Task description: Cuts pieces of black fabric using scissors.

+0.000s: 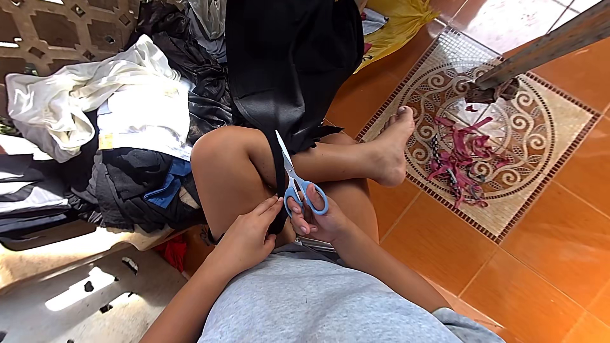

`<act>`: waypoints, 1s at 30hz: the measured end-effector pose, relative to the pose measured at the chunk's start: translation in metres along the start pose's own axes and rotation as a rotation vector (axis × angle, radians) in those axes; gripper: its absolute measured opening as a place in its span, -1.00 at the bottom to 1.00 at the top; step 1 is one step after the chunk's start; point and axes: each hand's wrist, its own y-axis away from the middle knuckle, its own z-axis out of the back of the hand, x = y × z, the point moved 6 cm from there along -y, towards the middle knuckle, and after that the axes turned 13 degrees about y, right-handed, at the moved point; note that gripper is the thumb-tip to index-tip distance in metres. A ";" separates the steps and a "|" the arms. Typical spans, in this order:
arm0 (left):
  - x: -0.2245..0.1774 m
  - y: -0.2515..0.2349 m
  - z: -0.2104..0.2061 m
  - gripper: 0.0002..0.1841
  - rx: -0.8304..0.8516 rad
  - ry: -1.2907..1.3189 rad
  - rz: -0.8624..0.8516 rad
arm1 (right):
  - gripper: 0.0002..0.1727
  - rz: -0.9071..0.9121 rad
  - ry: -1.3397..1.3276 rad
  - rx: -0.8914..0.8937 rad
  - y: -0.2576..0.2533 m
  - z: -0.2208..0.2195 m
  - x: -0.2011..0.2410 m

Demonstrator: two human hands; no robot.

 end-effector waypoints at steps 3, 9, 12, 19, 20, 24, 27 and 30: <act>0.000 -0.001 0.000 -0.32 0.011 -0.003 0.005 | -0.46 -0.005 -0.002 -0.012 0.001 0.002 0.000; 0.001 -0.004 0.000 -0.31 0.059 -0.012 0.048 | -0.40 0.015 -0.039 0.081 -0.001 0.004 0.003; 0.000 -0.004 -0.001 -0.31 0.071 -0.020 0.061 | -0.38 0.034 -0.048 0.135 -0.004 0.004 0.006; 0.001 -0.005 -0.001 -0.31 0.076 -0.037 0.063 | -0.43 -0.004 -0.054 0.036 -0.004 0.001 0.006; 0.001 -0.005 -0.001 -0.31 0.077 -0.041 0.063 | -0.44 -0.008 -0.059 0.014 -0.004 0.000 0.005; 0.001 -0.005 -0.001 -0.32 0.086 -0.050 0.076 | -0.45 -0.022 -0.091 -0.017 -0.003 -0.002 0.002; 0.001 -0.006 -0.001 -0.31 0.083 -0.047 0.077 | -0.46 0.004 -0.155 0.059 -0.005 -0.001 0.001; 0.001 -0.005 -0.001 -0.31 0.077 -0.049 0.069 | -0.45 0.021 -0.178 0.116 -0.006 -0.001 0.003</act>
